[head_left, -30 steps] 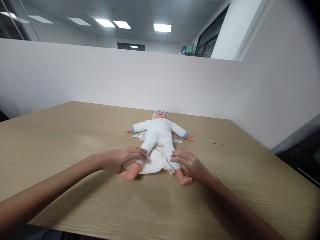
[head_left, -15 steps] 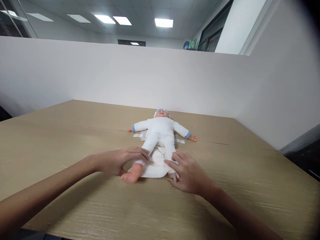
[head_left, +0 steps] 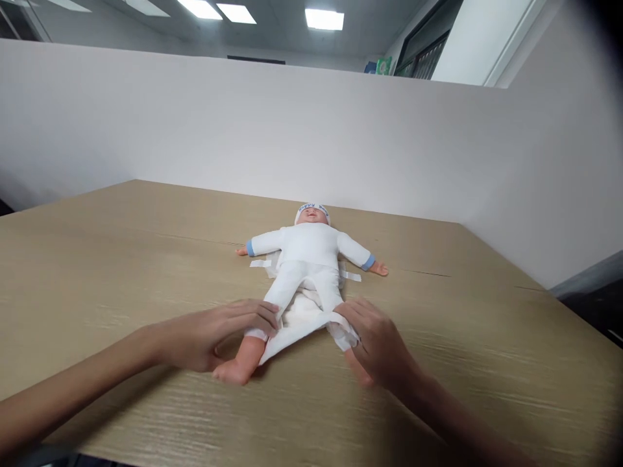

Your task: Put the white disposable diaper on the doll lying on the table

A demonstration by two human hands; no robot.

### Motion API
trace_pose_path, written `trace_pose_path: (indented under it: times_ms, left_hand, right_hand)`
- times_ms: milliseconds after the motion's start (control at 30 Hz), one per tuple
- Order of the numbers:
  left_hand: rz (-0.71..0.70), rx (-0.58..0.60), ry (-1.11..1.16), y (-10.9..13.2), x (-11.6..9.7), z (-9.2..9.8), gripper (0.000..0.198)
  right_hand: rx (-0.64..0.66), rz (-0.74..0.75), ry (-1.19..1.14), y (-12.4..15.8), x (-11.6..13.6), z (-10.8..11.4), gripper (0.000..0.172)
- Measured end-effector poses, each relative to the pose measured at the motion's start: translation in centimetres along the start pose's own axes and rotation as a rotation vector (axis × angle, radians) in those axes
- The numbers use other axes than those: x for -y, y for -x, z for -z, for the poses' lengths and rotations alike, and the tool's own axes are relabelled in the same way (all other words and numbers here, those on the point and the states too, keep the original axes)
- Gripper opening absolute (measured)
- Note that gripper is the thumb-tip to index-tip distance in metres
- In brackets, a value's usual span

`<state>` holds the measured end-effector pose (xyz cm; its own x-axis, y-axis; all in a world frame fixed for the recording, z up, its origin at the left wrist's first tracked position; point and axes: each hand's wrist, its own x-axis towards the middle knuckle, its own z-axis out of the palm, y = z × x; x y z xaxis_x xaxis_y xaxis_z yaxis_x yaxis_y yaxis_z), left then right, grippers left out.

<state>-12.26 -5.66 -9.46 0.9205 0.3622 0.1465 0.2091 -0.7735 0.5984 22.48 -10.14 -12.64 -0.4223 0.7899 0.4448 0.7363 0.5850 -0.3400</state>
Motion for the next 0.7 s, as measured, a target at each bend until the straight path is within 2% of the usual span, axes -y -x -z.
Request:
trace_pose_path:
  times_ms: [133, 333, 433, 500, 567, 700]
  left_hand:
    - [0.030, 0.030, -0.054, 1.2, -1.0, -0.7, 0.086]
    - [0.023, 0.035, -0.082, 1.7, -1.2, -1.1, 0.110]
    - [0.016, 0.040, -0.080, 1.7, -1.2, -1.4, 0.115]
    - [0.044, 0.020, -0.067, 1.4, -1.6, -1.8, 0.108]
    - [0.101, -0.055, -0.058, 0.8, -2.3, -2.5, 0.095]
    - [0.286, -0.281, -0.147, -1.6, -4.0, -4.3, 0.047]
  right_hand:
    - [-0.022, -0.051, -0.074, 0.6, 0.7, 0.1, 0.020]
    - [-0.101, -0.114, -0.124, 0.8, 0.2, -0.3, 0.031]
    - [-0.110, -0.121, -0.132, 0.6, 0.0, -0.2, 0.034]
    - [-0.118, -0.113, -0.143, 0.5, -0.1, -0.1, 0.036]
    - [-0.119, -0.118, -0.157, 0.4, -0.3, -0.1, 0.039]
    - [-0.115, -0.166, -0.167, 0.4, -0.6, -0.3, 0.039]
